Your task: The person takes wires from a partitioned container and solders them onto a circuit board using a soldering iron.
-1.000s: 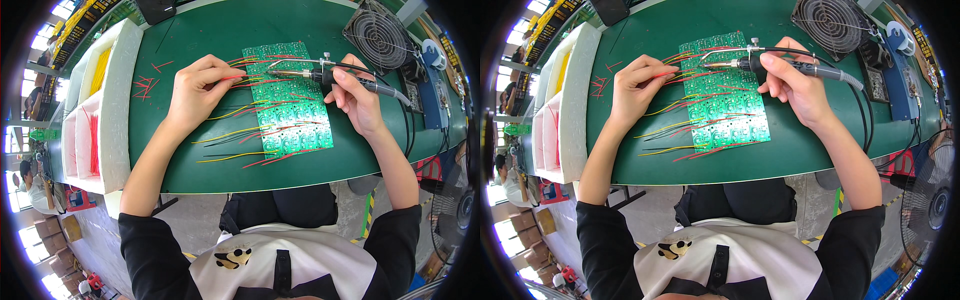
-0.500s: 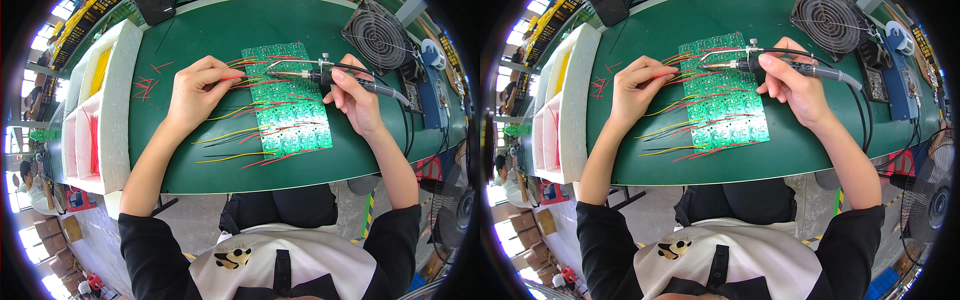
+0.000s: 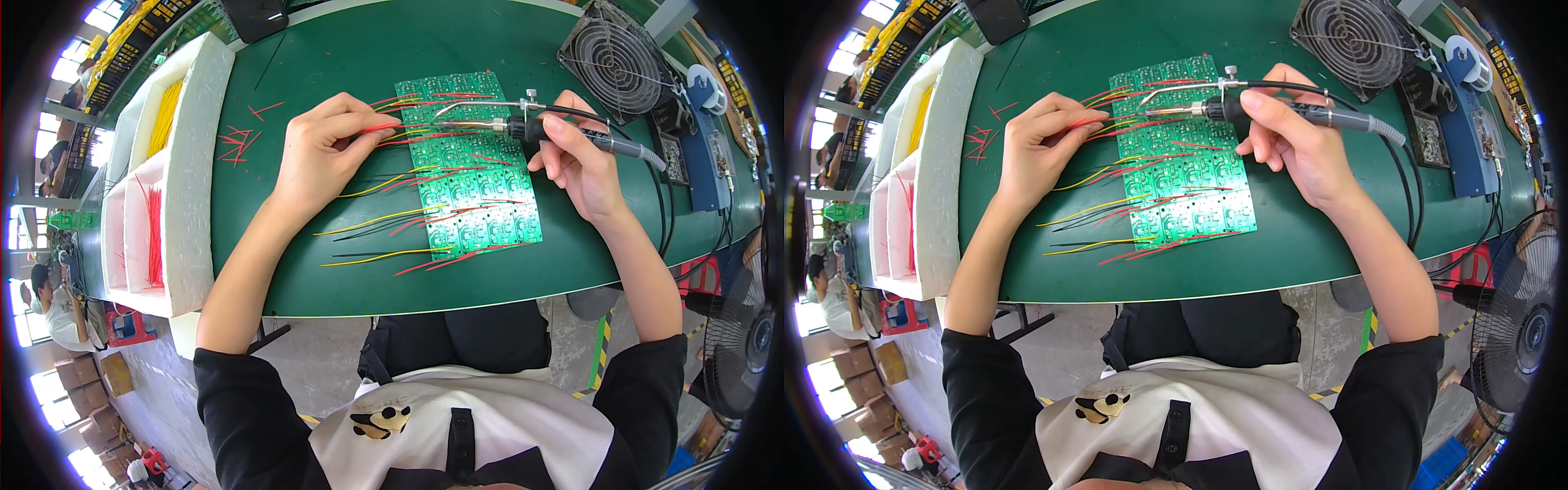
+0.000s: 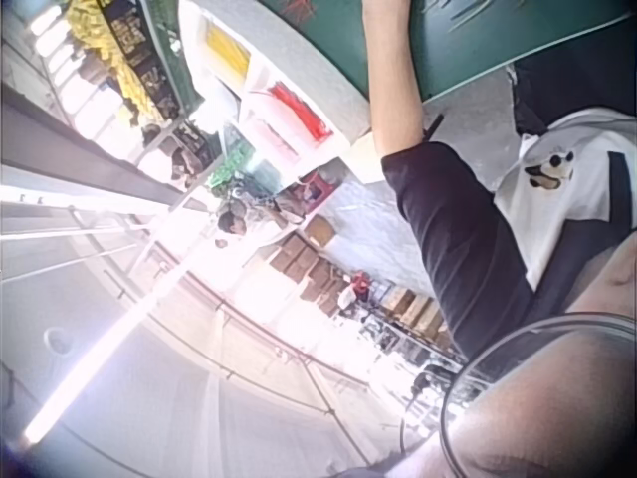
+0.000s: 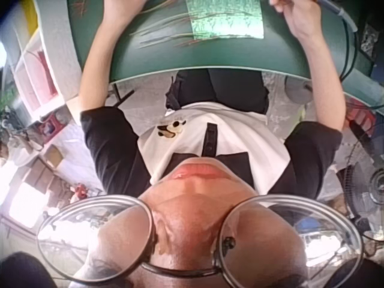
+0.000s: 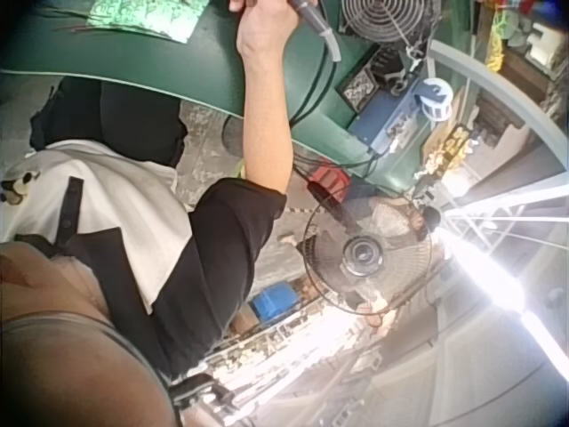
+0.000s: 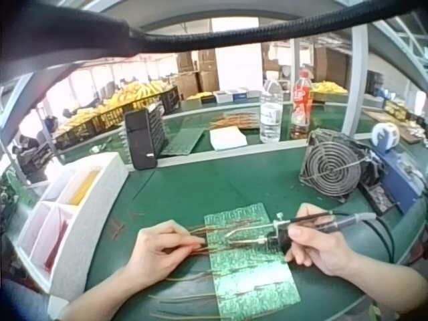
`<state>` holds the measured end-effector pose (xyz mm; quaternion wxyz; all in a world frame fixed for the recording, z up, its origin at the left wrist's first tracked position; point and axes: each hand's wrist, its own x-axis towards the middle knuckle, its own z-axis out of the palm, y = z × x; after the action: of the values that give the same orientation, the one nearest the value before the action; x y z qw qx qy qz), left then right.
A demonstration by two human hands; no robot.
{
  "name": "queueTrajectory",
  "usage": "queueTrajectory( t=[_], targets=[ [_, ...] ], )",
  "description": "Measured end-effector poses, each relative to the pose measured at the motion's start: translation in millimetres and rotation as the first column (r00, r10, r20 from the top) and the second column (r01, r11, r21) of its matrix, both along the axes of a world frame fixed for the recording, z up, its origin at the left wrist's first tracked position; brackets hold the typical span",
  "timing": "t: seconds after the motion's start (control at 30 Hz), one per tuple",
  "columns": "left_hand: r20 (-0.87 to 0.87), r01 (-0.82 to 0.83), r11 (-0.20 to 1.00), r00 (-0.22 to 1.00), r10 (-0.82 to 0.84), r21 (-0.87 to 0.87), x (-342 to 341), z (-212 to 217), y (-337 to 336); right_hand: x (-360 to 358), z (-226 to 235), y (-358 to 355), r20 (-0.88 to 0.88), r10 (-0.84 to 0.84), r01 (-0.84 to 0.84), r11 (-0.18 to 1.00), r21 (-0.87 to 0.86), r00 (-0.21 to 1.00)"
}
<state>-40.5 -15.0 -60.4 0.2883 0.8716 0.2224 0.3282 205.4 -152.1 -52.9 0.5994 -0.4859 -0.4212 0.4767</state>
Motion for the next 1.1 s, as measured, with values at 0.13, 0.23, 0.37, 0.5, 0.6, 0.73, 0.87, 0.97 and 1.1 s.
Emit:
queueTrajectory(
  t=[0.13, 0.23, 0.37, 0.5, 0.6, 0.73, 0.87, 0.97, 1.1],
  targets=[
    [-0.032, 0.003, 0.999, 0.999, -0.004, -0.031, -1.1, -1.8, 0.7, 1.6, -2.6, 0.7, -0.027, -0.022, 0.022, 0.999, 0.026, 0.999],
    [-0.014, 0.005, 0.999, 1.0, -0.006, -0.042, -1.8, 0.3, -0.7, 1.2, -1.9, 0.6, -0.027, -0.028, 0.029, 0.999, 0.028, 0.999],
    [0.028, -0.039, 0.991, 0.999, 0.036, 0.13, -6.5, 9.9, 4.2, 0.1, 0.8, 0.1, -0.051, -0.052, 0.054, 0.997, 0.046, 0.997],
    [0.129, -0.152, 0.988, 0.981, 0.146, 0.037, -17.1, 32.4, 3.2, 2.2, 3.5, -3.9, -0.041, -0.099, 0.102, 0.99, 0.098, 0.994],
    [0.141, -0.146, 0.976, 0.975, 0.169, -0.16, -19.8, 45.6, -8.4, -1.8, 13.8, -11.0, 0.045, -0.208, 0.2, 0.972, 0.126, 0.977],
    [0.274, 0.033, 0.919, 0.958, 0.083, -0.393, -24.6, 53.1, -13.8, -14.5, 18.4, -31.0, -0.037, -0.317, 0.319, 0.945, 0.068, 0.948],
    [0.383, 0.241, 0.799, 0.924, -0.014, -0.551, -26.4, 52.7, -10.5, -25.8, 7.1, -44.2, -0.208, -0.302, 0.324, 0.942, 0.083, 0.93],
    [0.182, 0.154, 0.827, 0.981, -0.064, -0.541, -19.6, 50.4, -14.5, -39.4, 4.7, -49.3, -0.26, -0.321, 0.348, 0.935, 0.063, 0.911],
    [-0.184, 0.053, 0.996, 0.981, -0.066, -0.073, -7.3, 47.5, -30.0, -44.1, 4.2, -56.5, -0.235, -0.379, 0.395, 0.918, 0.025, 0.895]
  ],
)
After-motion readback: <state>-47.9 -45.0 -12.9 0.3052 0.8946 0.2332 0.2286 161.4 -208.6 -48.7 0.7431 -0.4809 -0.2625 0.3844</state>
